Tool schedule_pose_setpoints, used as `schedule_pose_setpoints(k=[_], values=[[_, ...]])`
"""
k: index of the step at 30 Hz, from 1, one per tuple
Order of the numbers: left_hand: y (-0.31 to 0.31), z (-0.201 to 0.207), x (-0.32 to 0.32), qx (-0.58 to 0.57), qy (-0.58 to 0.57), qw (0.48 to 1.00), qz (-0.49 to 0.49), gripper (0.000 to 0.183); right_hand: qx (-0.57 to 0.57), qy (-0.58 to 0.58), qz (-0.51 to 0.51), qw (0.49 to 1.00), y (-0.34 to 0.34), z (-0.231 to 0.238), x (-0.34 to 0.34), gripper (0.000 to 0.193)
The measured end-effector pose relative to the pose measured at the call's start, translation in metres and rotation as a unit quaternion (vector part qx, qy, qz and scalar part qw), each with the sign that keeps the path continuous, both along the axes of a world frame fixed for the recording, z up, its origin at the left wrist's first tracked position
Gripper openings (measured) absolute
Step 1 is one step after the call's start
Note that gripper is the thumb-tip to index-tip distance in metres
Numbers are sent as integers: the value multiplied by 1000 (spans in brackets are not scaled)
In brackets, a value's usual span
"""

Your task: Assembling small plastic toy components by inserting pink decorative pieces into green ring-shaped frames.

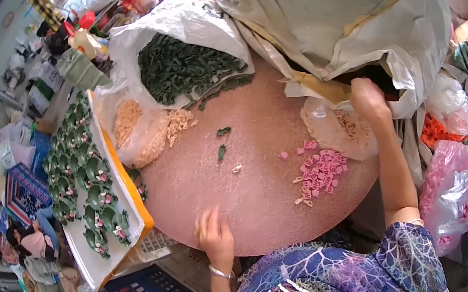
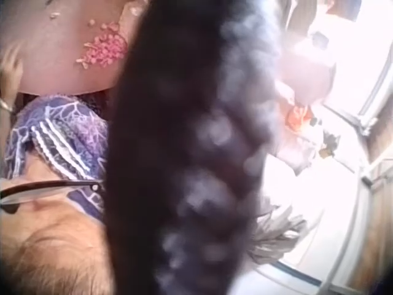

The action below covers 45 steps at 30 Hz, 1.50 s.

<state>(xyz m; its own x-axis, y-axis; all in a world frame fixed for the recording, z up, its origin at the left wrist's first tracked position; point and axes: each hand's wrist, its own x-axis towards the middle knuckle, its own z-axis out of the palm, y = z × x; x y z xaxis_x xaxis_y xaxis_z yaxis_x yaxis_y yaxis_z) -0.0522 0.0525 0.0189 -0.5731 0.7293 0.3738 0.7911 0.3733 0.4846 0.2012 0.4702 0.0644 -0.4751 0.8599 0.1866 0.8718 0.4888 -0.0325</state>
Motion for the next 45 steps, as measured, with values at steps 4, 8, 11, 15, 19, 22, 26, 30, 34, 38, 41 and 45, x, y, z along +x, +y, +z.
schedule_pose_setpoints(k=[4,8,11,15,19,22,26,30,34,38,41,45], values=[[73,11,-47,-53,15,988,-142,47,-117,-81,-95,985,27,27,-36,22],[120,4,-70,-112,100,970,-189,49,-80,-141,-116,980,56,2,-38,23],[171,-9,-81,-115,134,946,-271,49,-98,-88,-157,979,133,-83,57,43],[217,-36,-137,-98,280,925,-238,46,-138,-46,-176,974,98,-89,15,75],[238,0,-168,-63,284,954,-76,44,-228,103,-196,948,55,-18,-25,63],[243,2,-132,36,206,976,-59,44,-6,83,-177,981,149,-122,40,56],[156,-7,-100,-21,134,981,-137,48,-19,205,-146,968,138,-104,14,55],[109,-23,-54,-85,-23,977,-194,57,-50,166,-164,971,149,-96,19,55],[117,-30,10,-90,8,967,-240,75,-70,150,-147,975,138,-96,-9,56],[132,-21,59,-4,-123,950,-288,58,-71,151,-139,976,150,-95,3,57],[133,0,53,49,-204,951,-228,55,-75,151,-142,975,166,-90,24,57],[115,-3,34,16,-40,979,-200,31,-87,157,-125,976,156,-97,22,58]])
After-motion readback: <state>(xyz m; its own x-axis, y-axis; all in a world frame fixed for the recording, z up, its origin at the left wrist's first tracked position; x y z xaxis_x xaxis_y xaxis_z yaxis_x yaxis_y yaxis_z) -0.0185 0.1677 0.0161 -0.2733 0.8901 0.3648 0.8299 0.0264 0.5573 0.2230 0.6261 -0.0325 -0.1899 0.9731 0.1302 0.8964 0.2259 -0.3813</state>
